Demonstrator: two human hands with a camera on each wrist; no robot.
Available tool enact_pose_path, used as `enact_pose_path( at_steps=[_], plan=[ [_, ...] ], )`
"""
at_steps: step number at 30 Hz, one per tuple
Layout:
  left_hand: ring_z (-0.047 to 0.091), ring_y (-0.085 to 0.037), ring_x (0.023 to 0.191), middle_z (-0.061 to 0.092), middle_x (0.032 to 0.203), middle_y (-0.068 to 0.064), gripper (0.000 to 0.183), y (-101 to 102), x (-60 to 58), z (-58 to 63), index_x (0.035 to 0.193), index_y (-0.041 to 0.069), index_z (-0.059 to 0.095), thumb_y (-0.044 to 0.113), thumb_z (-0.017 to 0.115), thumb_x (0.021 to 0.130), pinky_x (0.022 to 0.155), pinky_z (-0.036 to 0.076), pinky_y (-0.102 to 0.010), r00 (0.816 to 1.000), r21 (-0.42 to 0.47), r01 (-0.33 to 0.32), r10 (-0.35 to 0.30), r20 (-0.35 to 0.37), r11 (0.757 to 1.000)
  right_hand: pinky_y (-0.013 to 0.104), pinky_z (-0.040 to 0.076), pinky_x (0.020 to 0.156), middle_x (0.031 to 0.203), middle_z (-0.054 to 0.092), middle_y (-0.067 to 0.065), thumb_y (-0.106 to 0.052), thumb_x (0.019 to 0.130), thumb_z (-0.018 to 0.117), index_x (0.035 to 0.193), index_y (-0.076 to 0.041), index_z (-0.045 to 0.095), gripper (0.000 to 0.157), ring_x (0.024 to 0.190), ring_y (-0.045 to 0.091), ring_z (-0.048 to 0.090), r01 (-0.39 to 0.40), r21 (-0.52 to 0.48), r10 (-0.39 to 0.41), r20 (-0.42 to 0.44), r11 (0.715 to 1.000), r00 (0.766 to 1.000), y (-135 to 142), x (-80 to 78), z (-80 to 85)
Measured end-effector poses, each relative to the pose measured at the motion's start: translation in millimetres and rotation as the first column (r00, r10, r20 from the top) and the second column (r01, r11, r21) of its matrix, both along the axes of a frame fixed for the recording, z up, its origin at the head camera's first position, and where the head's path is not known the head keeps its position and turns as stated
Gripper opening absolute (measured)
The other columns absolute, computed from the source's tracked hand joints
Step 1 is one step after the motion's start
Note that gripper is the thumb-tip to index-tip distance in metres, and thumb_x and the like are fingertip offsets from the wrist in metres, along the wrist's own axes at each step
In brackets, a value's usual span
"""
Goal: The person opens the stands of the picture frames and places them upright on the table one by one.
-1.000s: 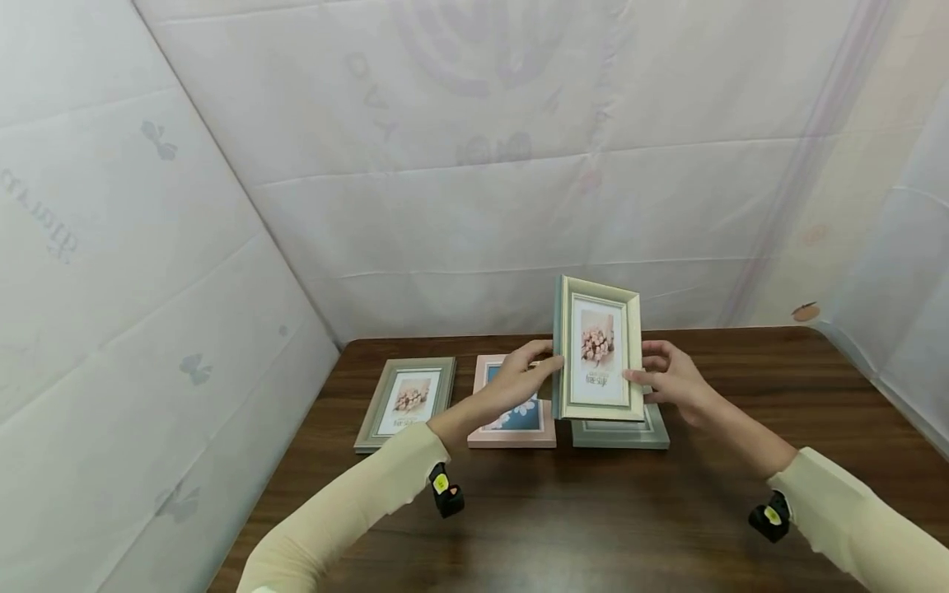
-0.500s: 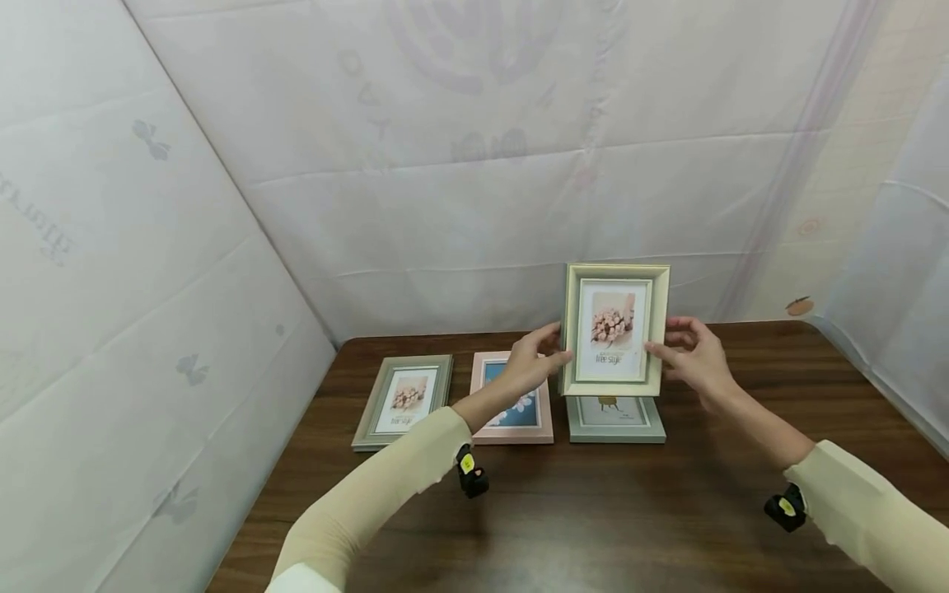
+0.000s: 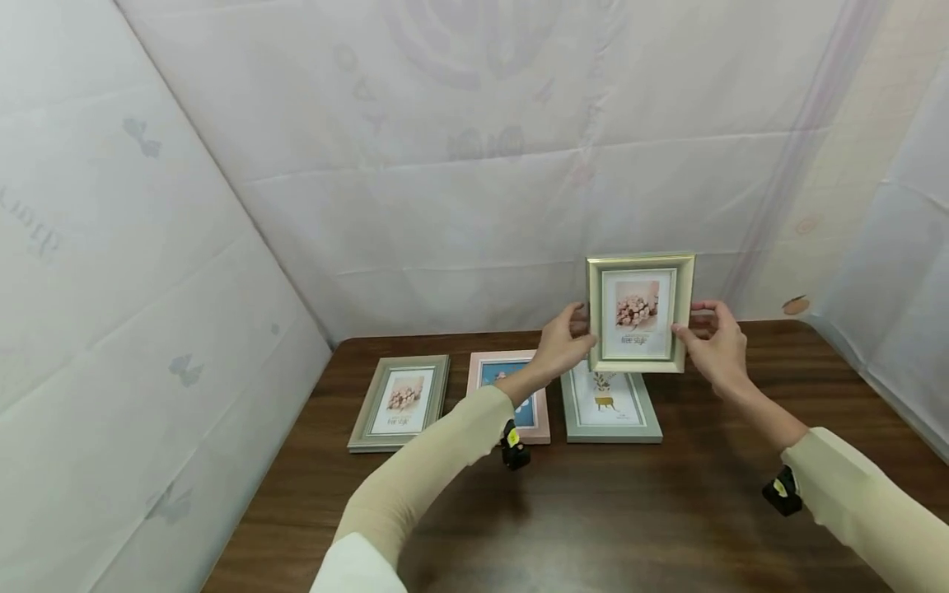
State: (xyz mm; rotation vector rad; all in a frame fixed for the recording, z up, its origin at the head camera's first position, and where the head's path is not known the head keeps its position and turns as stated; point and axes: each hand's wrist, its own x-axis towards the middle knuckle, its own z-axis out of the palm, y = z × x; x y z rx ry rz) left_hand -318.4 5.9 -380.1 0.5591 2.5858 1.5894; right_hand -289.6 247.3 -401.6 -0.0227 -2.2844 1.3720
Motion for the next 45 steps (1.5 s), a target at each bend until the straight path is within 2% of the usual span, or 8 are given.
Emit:
enact_pose_path(
  at_steps=[6,11,19,22,30,36,42,45],
  plan=[
    [0.034,-0.028,0.153,0.024,0.170,-0.009,0.084,37.2,-12.8,7.7,0.165,0.011,0.009,0.018,0.061,0.099,0.123,0.034,-0.041,0.986,-0.159,0.156,-0.146,0.077,0.975,0.004,0.041,0.078,0.113,0.062,0.006,-0.008,0.097,0.063,0.132,0.004,0.051,0.039,0.083,-0.018,0.047,0.171,-0.050,-0.174,-0.055,0.984,0.983,22.7,-18.7,-3.5],
    [0.023,-0.025,0.157,0.011,0.173,-0.001,0.094,72.0,-20.5,6.5,0.166,0.021,-0.001,0.019,0.064,0.098,0.126,0.028,-0.043,0.963,-0.040,0.195,-0.184,0.196,0.980,0.011,0.043,0.083,0.107,0.050,-0.015,-0.015,0.101,0.057,0.137,-0.003,0.049,0.039,0.086,-0.015,0.046,0.266,-0.114,-0.265,0.023,0.957,0.964,43.7,-30.3,-7.4],
    [0.016,-0.018,0.159,0.011,0.173,0.004,0.096,107.7,-22.2,-7.0,0.166,0.023,0.002,0.021,0.067,0.096,0.127,0.026,-0.039,0.946,0.040,0.164,-0.169,0.275,0.986,0.013,0.043,0.085,0.102,0.045,-0.022,-0.014,0.101,0.054,0.134,-0.007,0.048,0.035,0.085,-0.014,0.044,0.332,-0.146,-0.327,0.058,0.932,0.943,67.1,-35.9,-20.6],
    [0.018,-0.019,0.159,0.013,0.172,0.005,0.093,112.4,-20.6,-12.2,0.166,0.024,0.003,0.023,0.066,0.097,0.126,0.028,-0.041,0.944,0.021,0.168,-0.167,0.284,0.985,0.011,0.040,0.081,0.107,0.051,-0.016,-0.012,0.100,0.054,0.135,-0.003,0.047,0.037,0.081,-0.016,0.041,0.333,-0.122,-0.327,0.070,0.935,0.942,74.1,-37.0,-29.4],
    [0.021,-0.017,0.158,0.016,0.172,0.006,0.090,125.0,-13.2,-26.2,0.166,0.020,0.009,0.027,0.066,0.097,0.126,0.028,-0.037,0.935,-0.034,0.183,-0.163,0.314,0.983,0.005,0.034,0.074,0.135,0.056,0.026,-0.012,0.101,0.054,0.142,0.007,0.039,0.048,0.078,-0.022,0.035,0.255,0.016,-0.255,0.107,0.967,0.961,100.2,-25.7,-49.7],
    [0.022,-0.018,0.157,0.018,0.172,0.004,0.089,119.6,-13.6,-33.2,0.166,0.019,0.012,0.025,0.066,0.096,0.125,0.030,-0.037,0.938,-0.042,0.188,-0.167,0.303,0.981,0.000,0.033,0.069,0.129,0.057,0.034,-0.010,0.101,0.055,0.139,0.011,0.039,0.046,0.077,-0.026,0.034,0.186,0.066,-0.189,0.048,0.980,0.981,105.2,-25.3,-59.6],
    [0.026,-0.022,0.157,0.022,0.171,-0.003,0.087,106.3,-9.8,-40.3,0.166,0.014,0.011,0.020,0.062,0.097,0.124,0.033,-0.038,0.956,-0.104,0.123,-0.090,0.279,0.987,-0.001,0.034,0.070,0.130,0.058,0.038,-0.013,0.103,0.054,0.138,0.013,0.041,0.046,0.082,-0.025,0.035,0.100,0.095,-0.106,0.056,0.990,0.993,90.5,-31.5,-70.1],
    [0.026,-0.024,0.157,0.022,0.171,-0.006,0.086,100.8,-11.8,-40.2,0.166,0.012,0.009,0.020,0.061,0.097,0.124,0.033,-0.039,0.963,-0.112,0.127,-0.096,0.253,0.986,0.000,0.034,0.070,0.129,0.059,0.037,-0.015,0.103,0.054,0.137,0.012,0.042,0.045,0.088,-0.013,0.050,0.088,0.119,-0.096,0.063,0.989,0.993,87.2,-34.2,-69.0]
  ],
)
